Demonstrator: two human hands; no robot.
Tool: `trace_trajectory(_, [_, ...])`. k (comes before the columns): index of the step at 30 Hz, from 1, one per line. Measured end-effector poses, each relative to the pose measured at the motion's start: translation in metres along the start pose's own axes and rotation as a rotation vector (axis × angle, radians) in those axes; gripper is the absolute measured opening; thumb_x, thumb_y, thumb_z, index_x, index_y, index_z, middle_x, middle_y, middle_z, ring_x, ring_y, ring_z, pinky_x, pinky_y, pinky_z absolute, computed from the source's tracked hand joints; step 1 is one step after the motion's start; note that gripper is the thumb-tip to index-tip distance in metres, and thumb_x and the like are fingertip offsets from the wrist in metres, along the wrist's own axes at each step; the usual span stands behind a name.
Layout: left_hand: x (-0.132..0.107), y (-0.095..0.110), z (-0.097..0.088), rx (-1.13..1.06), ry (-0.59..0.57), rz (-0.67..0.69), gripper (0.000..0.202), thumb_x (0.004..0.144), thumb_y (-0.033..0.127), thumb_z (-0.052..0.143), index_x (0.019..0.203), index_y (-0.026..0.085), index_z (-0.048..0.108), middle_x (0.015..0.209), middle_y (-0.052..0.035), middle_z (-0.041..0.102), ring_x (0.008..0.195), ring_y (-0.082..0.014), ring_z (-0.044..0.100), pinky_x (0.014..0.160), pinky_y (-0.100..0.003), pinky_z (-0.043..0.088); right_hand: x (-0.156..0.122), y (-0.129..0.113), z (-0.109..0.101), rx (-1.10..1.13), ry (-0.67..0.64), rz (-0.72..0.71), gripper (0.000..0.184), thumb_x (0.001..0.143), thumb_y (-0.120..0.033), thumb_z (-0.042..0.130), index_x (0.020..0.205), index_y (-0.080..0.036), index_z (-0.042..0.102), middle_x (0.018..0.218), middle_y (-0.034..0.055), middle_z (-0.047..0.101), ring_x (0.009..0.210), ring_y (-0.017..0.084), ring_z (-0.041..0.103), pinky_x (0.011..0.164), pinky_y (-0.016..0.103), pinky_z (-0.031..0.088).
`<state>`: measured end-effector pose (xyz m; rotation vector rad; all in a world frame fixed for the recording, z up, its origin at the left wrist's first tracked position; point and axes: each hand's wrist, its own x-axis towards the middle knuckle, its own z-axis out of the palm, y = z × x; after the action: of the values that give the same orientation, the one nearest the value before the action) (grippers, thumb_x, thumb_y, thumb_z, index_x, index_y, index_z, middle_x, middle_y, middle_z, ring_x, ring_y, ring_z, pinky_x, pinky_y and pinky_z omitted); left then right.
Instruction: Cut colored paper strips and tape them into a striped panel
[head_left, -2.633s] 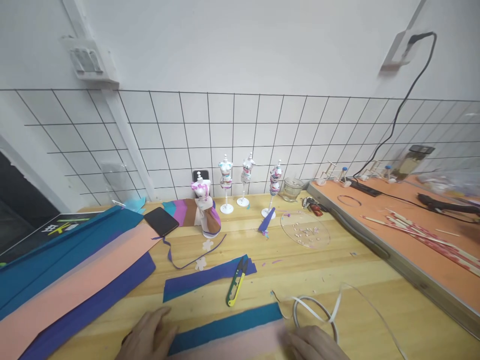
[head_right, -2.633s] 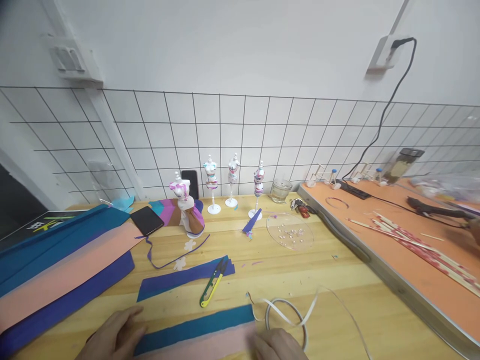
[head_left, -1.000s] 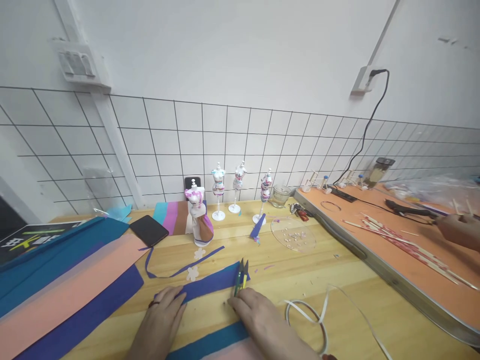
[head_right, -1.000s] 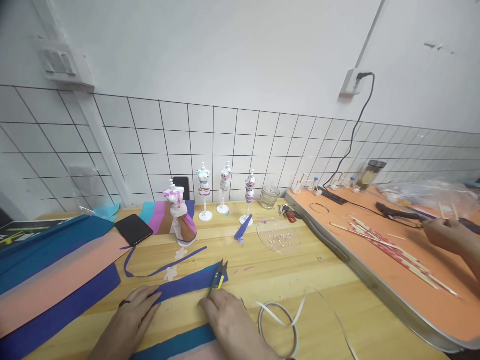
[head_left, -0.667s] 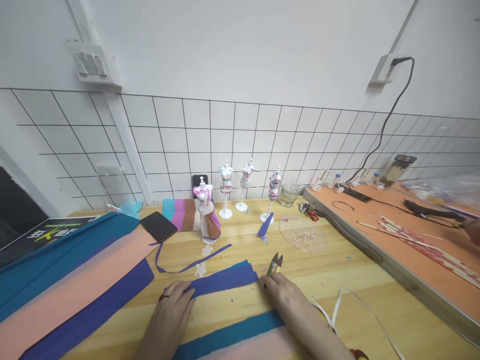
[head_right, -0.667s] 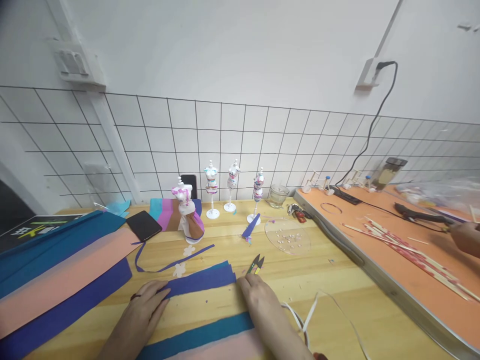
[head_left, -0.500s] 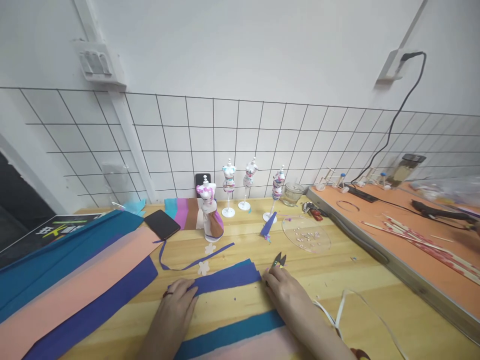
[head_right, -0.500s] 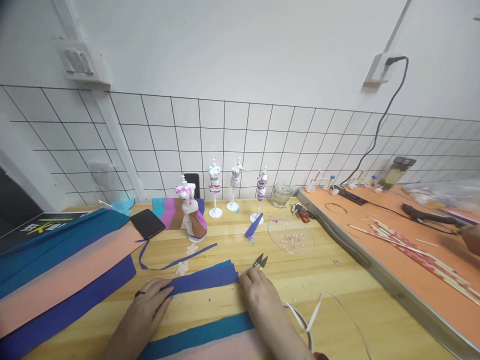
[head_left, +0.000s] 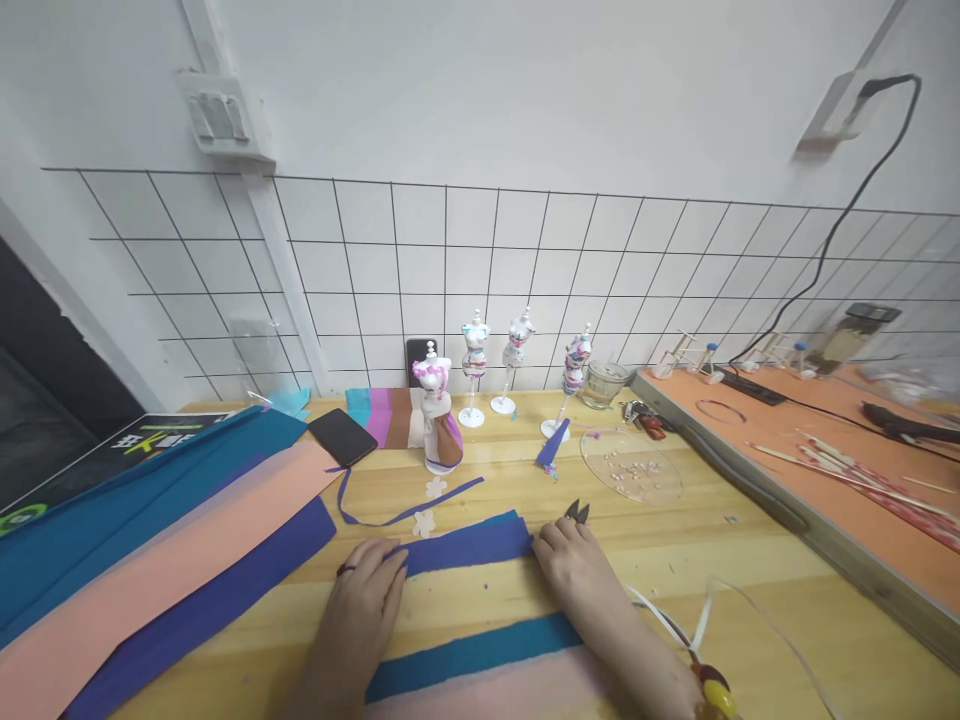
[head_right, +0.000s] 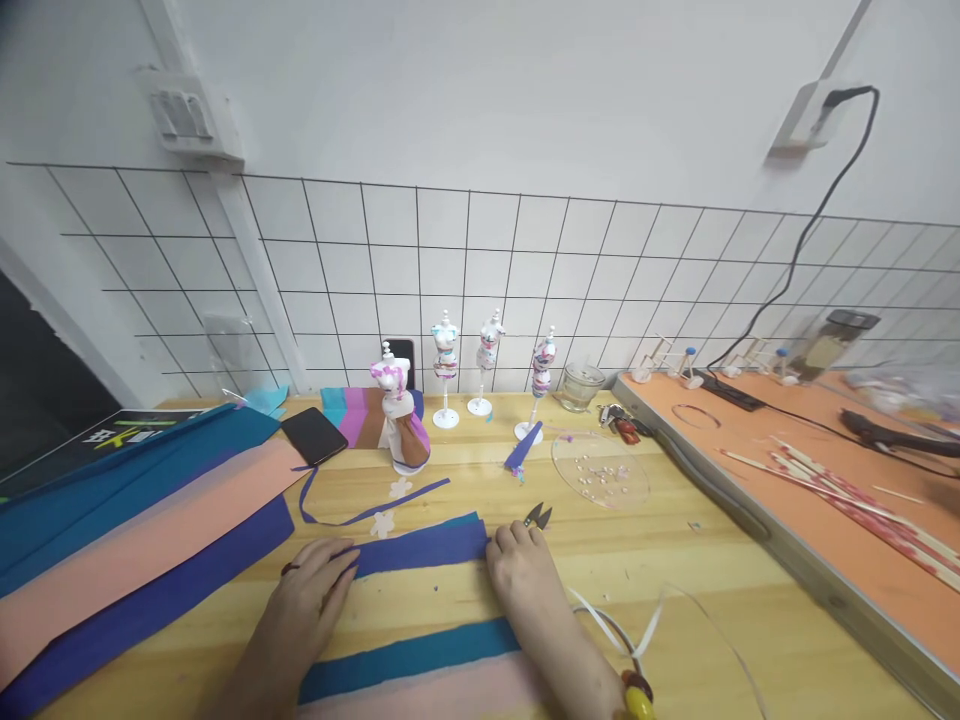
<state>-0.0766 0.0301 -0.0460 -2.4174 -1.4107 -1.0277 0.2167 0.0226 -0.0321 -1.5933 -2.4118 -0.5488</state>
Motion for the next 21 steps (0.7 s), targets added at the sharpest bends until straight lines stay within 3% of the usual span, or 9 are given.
trace_trajectory(6, [0.0, 0.003, -0.001, -0.024, -0.01, 0.017, 0.024, 0.089, 0.021, 0.045, 0.094, 0.017, 0.068, 0.096, -0.0086, 0.071, 0.095, -0.0222, 0.064, 0.084, -0.037, 0.053, 0.001, 0.001, -0.007, 0.041, 0.012, 0.016, 0.024, 0.082, -0.001, 0.054, 0.065, -0.018, 0.058, 0.067, 0.004, 0.06, 0.067, 0.02, 0.051, 0.062, 0.032, 0.03])
trace_trajectory(13, [0.001, 0.008, -0.004, -0.043, -0.036, 0.043, 0.023, 0.088, 0.024, 0.049, 0.102, 0.015, 0.065, 0.102, -0.0102, 0.069, 0.1, -0.0227, 0.062, 0.085, -0.037, 0.053, 0.001, 0.003, -0.027, 0.176, 0.085, 0.02, 0.026, 0.094, -0.013, 0.044, 0.074, -0.018, 0.06, 0.07, 0.004, 0.06, 0.069, 0.019, 0.05, 0.064, 0.031, 0.032])
trace_trajectory(21, [0.006, 0.031, -0.016, -0.166, -0.249, 0.128, 0.046, 0.078, 0.035, 0.065, 0.12, 0.017, 0.056, 0.116, -0.0085, 0.067, 0.115, -0.026, 0.056, 0.09, -0.038, 0.054, -0.003, -0.011, -0.052, 0.288, 0.211, -0.004, 0.026, 0.096, -0.016, 0.039, 0.085, -0.018, 0.062, 0.077, 0.005, 0.062, 0.073, 0.018, 0.052, 0.067, 0.031, 0.035])
